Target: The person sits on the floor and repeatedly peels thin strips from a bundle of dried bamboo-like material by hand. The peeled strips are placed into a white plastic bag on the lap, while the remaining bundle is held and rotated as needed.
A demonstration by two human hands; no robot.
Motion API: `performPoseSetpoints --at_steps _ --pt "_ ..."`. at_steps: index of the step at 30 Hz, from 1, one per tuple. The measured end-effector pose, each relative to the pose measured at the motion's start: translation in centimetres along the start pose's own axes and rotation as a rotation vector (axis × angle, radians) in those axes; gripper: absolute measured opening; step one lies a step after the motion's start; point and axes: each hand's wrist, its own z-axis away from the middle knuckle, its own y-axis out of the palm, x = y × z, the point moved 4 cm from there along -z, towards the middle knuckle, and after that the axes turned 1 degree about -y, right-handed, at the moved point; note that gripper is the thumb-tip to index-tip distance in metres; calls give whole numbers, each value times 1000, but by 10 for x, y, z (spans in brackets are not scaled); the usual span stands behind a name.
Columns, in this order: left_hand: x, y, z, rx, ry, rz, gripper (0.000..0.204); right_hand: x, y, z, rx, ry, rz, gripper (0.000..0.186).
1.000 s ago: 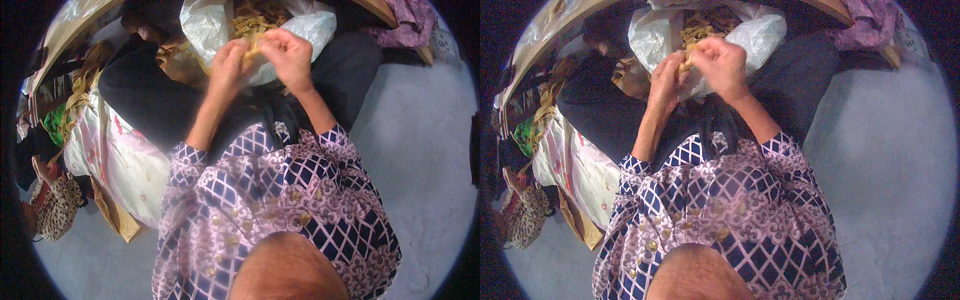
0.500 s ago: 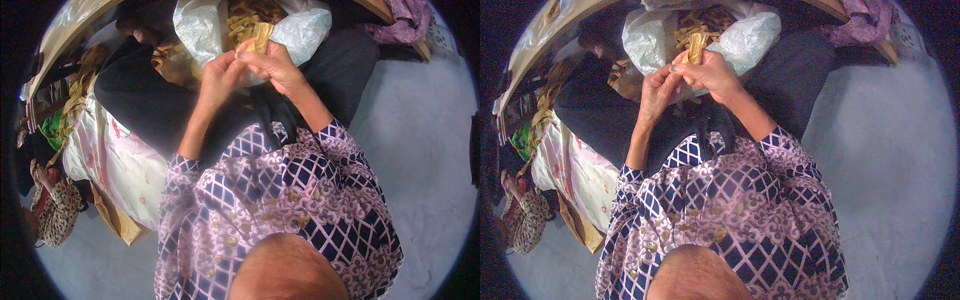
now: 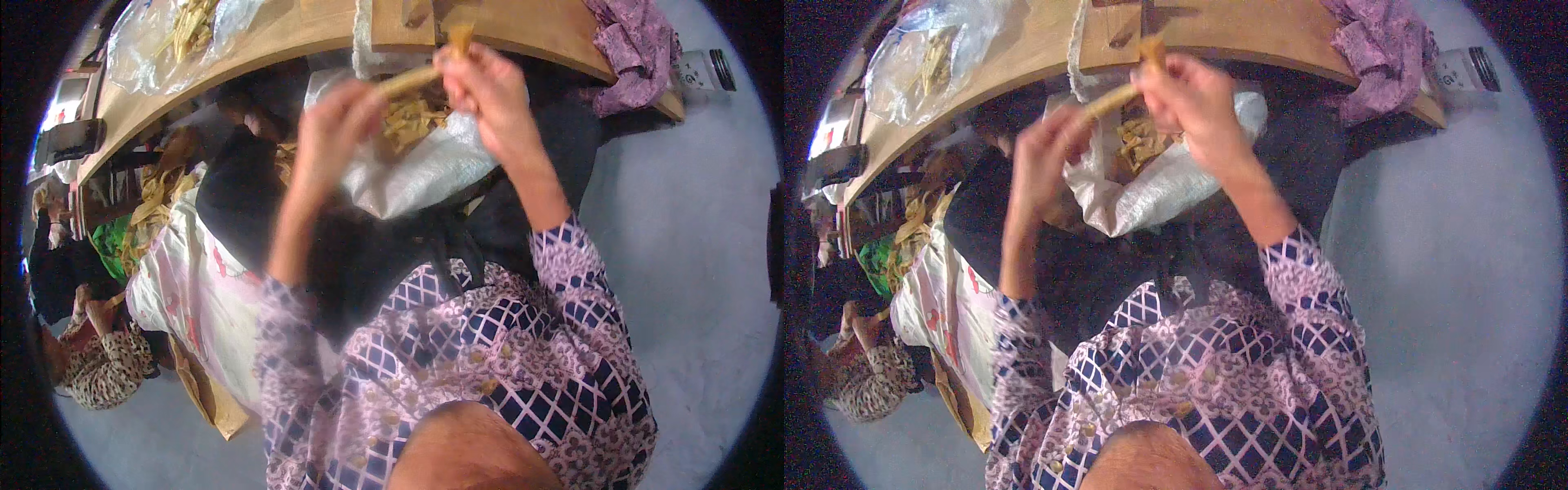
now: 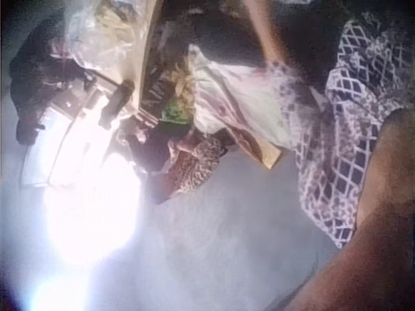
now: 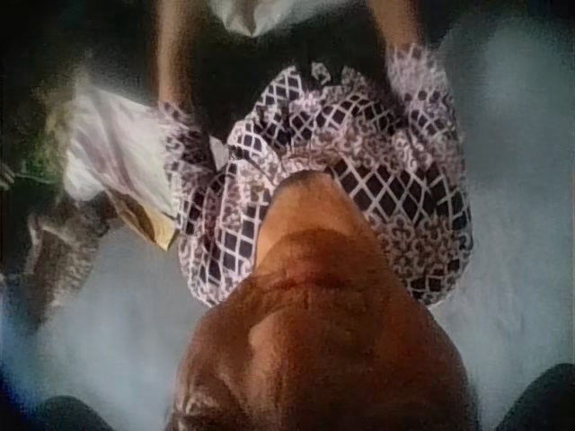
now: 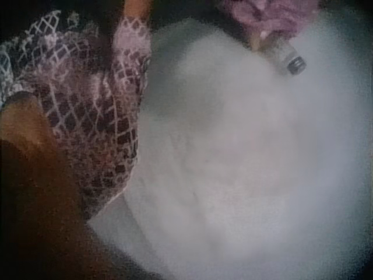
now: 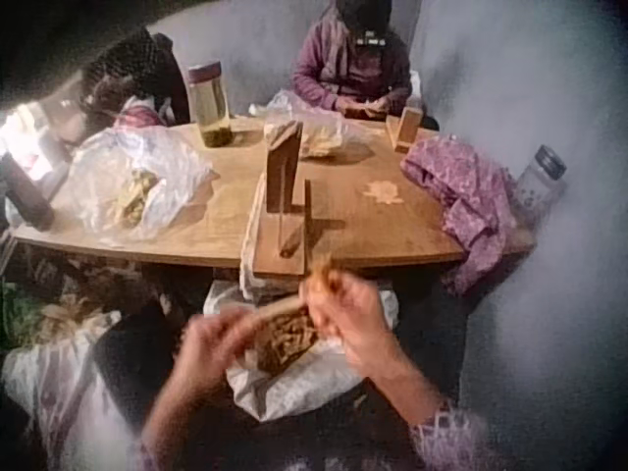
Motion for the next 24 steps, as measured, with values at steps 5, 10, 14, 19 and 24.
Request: performPoseSetpoints --at_steps 5,10,14,19,24 --pt "-56 -31 -64 -229 368 -139 21 42 13 -63 28 -345 244 14" --pt "-14 -29 -46 -297 198 -42 18 17 -3 -57 -64 -443 435 14" --pt "-9 -10 -9 -235 181 110 11 42 14 -1 -52 -842 901 20" --pt "5 28 11 -126 284 -123 16 3 16 18 235 -352 800 23" --pt "19 54 32 -78 384 -361 22 -10 -1 13 266 -239 957 28"
